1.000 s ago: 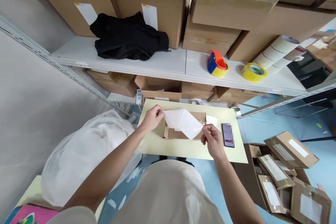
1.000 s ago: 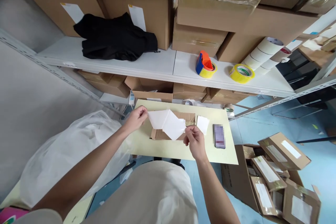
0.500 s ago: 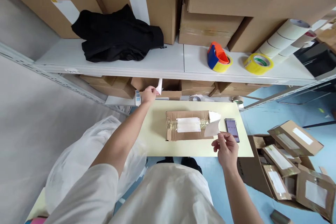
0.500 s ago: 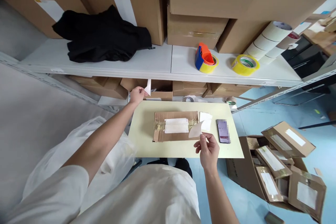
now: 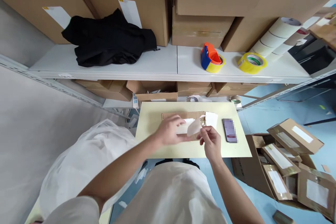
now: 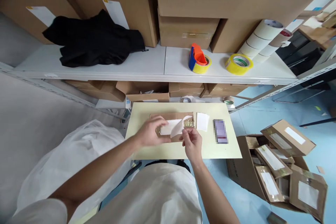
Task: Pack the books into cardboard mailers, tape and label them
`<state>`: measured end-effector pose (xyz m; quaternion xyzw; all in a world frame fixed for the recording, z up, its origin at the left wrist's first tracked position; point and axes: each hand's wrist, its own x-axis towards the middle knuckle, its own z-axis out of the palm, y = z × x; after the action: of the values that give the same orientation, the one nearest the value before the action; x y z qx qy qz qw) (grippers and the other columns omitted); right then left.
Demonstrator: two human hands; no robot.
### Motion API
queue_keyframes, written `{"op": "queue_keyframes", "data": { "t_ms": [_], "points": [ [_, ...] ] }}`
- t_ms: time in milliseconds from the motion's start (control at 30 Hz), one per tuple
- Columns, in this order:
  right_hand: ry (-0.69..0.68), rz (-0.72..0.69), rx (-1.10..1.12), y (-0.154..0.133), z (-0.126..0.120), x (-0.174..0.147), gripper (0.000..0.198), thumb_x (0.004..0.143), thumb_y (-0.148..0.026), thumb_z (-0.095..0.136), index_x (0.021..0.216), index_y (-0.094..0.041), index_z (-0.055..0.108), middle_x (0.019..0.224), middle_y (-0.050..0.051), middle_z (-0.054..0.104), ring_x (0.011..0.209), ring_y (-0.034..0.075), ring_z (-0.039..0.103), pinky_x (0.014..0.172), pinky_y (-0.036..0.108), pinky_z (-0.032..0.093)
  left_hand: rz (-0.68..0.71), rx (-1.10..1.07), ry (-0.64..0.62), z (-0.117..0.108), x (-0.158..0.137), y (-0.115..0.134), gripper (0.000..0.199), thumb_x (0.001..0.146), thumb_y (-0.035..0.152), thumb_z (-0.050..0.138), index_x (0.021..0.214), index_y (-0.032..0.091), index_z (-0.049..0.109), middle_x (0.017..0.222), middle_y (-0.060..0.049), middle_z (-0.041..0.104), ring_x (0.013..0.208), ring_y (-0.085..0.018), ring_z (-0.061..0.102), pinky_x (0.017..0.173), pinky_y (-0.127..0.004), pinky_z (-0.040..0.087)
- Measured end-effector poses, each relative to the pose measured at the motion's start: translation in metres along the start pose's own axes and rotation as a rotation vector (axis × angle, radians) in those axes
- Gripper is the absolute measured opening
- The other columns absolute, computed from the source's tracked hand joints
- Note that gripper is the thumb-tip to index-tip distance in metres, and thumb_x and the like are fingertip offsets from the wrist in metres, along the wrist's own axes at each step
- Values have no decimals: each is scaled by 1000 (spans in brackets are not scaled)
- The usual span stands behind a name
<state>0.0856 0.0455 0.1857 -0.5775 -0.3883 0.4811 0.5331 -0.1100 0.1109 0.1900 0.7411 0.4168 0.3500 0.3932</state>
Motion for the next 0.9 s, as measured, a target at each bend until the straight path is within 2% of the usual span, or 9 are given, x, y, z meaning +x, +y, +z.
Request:
{"op": "queue_keyframes", "data": {
  "t_ms": [67, 133, 200, 300, 433, 467, 533, 700, 900],
  "points": [
    [-35, -11, -13, -3, 2, 4, 31, 81, -49, 64, 76, -19, 56, 53, -2, 58, 43, 9, 50, 38, 20, 37, 32, 86, 27, 25, -14, 26, 23, 64, 29, 79, 85, 24, 71, 79, -5, 69, 73, -20, 63, 69, -30, 48],
    [-95, -16, -16, -6, 0, 6, 31, 81, -49, 63, 77, -20, 56, 52, -3, 56, 45, 10, 52, 39, 21, 37, 38, 169, 88, 41, -18, 37, 6, 78, 23, 65, 81, 23, 70, 77, -4, 70, 70, -18, 64, 67, -29, 47],
    [-209, -32, -5, -8, -7, 8, 29, 81, -49, 64, 83, -20, 58, 60, -2, 60, 50, 11, 55, 41, 22, 39, 32, 225, 142, 48, -18, 38, 15, 84, 19, 55, 81, 22, 70, 78, -3, 72, 69, -16, 65, 66, -27, 47],
    [-340, -125, -22, -10, -27, 12, 35, 78, -50, 65, 100, -23, 60, 92, 4, 66, 56, 11, 56, 45, 24, 42, -67, 167, 257, 48, -20, 34, 15, 86, 25, 56, 80, 20, 69, 76, -3, 72, 66, -15, 64, 64, -25, 48],
    [-28, -279, -211, -4, -56, 27, 42, 77, -46, 67, 111, -23, 58, 106, 7, 61, 65, 11, 52, 54, 26, 45, -274, -141, 375, 48, -27, 34, 19, 80, 34, 62, 74, 17, 67, 69, -3, 69, 61, -13, 62, 58, -23, 49],
    [18, -277, -231, -1, -62, 31, 45, 77, -46, 68, 114, -23, 57, 106, 7, 60, 67, 11, 51, 55, 26, 45, -315, -199, 384, 49, -30, 35, 20, 79, 36, 63, 74, 16, 67, 68, -3, 69, 60, -13, 61, 57, -23, 49],
    [-20, -224, -202, 6, -71, 39, 46, 77, -48, 66, 113, -21, 57, 99, 6, 60, 66, 12, 51, 57, 26, 45, -382, -279, 386, 54, -34, 38, 21, 76, 37, 65, 74, 16, 67, 66, -2, 67, 59, -13, 61, 56, -23, 49],
    [-180, -53, -143, 26, -84, 41, 36, 77, -53, 65, 73, -17, 59, 61, -2, 52, 55, 11, 45, 50, 23, 38, -536, -302, 381, 77, -50, 33, 19, 75, 35, 64, 73, 17, 68, 62, -1, 67, 59, -14, 62, 60, -25, 52],
    [-218, 44, -303, 51, -86, 34, 43, 74, -59, 64, 70, -16, 62, 57, -1, 56, 51, 11, 44, 49, 24, 36, -719, -160, 425, 99, -72, 4, 17, 74, 34, 64, 68, 19, 70, 59, -1, 67, 58, -17, 65, 61, -29, 54]
  ]
}}
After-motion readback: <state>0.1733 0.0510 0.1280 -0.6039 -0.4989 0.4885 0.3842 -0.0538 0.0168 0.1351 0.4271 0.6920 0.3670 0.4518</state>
